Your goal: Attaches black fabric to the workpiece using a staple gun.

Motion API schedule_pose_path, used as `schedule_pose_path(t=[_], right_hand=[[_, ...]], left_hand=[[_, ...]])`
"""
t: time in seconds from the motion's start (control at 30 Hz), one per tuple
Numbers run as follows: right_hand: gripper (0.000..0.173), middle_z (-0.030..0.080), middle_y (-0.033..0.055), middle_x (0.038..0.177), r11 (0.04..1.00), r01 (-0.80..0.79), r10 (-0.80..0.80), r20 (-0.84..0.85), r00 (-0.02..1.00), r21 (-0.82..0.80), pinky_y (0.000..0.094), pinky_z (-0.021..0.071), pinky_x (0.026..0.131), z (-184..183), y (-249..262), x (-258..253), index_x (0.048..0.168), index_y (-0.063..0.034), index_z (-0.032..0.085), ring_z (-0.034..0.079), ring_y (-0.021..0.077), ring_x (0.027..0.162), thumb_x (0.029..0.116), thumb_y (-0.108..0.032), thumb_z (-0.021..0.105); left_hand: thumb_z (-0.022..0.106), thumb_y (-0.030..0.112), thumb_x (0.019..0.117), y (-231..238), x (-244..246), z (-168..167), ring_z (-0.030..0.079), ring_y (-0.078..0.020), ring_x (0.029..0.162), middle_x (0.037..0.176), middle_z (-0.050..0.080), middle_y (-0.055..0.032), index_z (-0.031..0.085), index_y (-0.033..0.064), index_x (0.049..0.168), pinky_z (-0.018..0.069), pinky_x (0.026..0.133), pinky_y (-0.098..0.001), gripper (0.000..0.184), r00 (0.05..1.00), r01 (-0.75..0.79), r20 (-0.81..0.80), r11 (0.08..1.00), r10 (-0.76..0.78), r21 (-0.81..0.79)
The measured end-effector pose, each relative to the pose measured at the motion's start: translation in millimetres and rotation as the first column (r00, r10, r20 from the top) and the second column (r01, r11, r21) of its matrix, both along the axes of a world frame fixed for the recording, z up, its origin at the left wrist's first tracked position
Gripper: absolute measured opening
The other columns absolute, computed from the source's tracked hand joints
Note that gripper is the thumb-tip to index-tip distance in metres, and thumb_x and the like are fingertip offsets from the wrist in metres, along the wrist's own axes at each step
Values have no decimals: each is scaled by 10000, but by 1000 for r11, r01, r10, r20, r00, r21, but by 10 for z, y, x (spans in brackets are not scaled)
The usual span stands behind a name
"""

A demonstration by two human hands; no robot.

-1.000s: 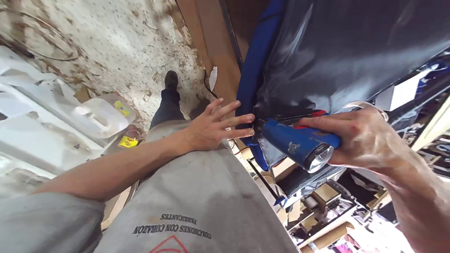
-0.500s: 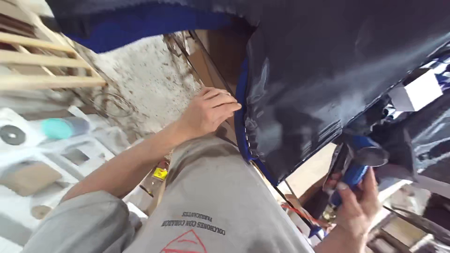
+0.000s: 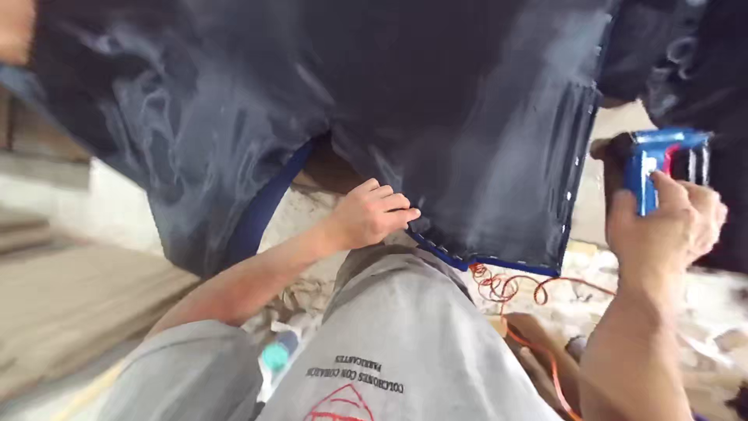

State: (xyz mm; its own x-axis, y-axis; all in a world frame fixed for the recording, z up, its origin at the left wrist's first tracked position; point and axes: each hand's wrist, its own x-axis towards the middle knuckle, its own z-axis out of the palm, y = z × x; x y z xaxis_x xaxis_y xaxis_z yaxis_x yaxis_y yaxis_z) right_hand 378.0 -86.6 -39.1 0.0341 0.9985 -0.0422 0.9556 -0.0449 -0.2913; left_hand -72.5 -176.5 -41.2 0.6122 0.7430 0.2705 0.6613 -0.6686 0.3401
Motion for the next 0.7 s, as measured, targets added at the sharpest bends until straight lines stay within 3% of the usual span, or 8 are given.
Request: schedule_pose_path(t=[0.1,0.17,0.27,0.43,0.63,0.7], right_hand=[[374,694,211,1171,966,-175,219,-237,946,193,502,586,867,212,-732,-1037,1293,-36,670,693,321,1042,1020,-280,593],[269,744,113,1059,942,-197,286,-345,894,272,421,598,850,109,-1165,-1769,1136,-79,756,712,230,985,975,-273,662],[215,738,77,1006,923,-145,260,-300,918,356,374,570,828,-133,-1461,-2381,1048,-131,785,690,227,952,931,-297,716],[183,731,76,975,868,-106,228,-200,953,485,377,547,766,-301,-1493,-2515,1037,-138,787,673,234,895,936,-276,721],[147,743,63,944,803,-131,232,-104,967,581,367,520,697,-411,-1460,-2545,1023,-142,801,669,221,829,945,-219,704],[171,742,66,940,797,-139,240,-98,966,587,371,521,702,-416,-1466,-2543,1023,-135,800,667,225,829,933,-245,704]], left_hand=[[590,241,1041,128,14,-31,675,-215,832,979,750,-57,785,152,1111,514,743,-379,226,993,112,35,994,-112,8],[601,175,1020,173,5,-67,675,-224,785,922,749,-74,774,103,1033,511,706,-378,188,980,191,35,975,-195,111],[607,95,988,185,-5,-134,653,-236,720,858,741,-97,764,42,986,485,649,-370,166,967,236,29,927,-255,292],[642,107,972,173,-32,-218,649,-227,727,889,742,-96,771,49,1008,495,655,-357,146,967,201,77,912,-243,358],[661,162,1001,260,-157,-243,683,-229,926,1013,739,-100,775,75,1113,553,809,-351,183,928,276,217,950,-303,147],[649,127,994,266,-137,-230,681,-229,926,1004,738,-97,781,78,1108,560,811,-347,182,925,293,217,949,-312,116]])
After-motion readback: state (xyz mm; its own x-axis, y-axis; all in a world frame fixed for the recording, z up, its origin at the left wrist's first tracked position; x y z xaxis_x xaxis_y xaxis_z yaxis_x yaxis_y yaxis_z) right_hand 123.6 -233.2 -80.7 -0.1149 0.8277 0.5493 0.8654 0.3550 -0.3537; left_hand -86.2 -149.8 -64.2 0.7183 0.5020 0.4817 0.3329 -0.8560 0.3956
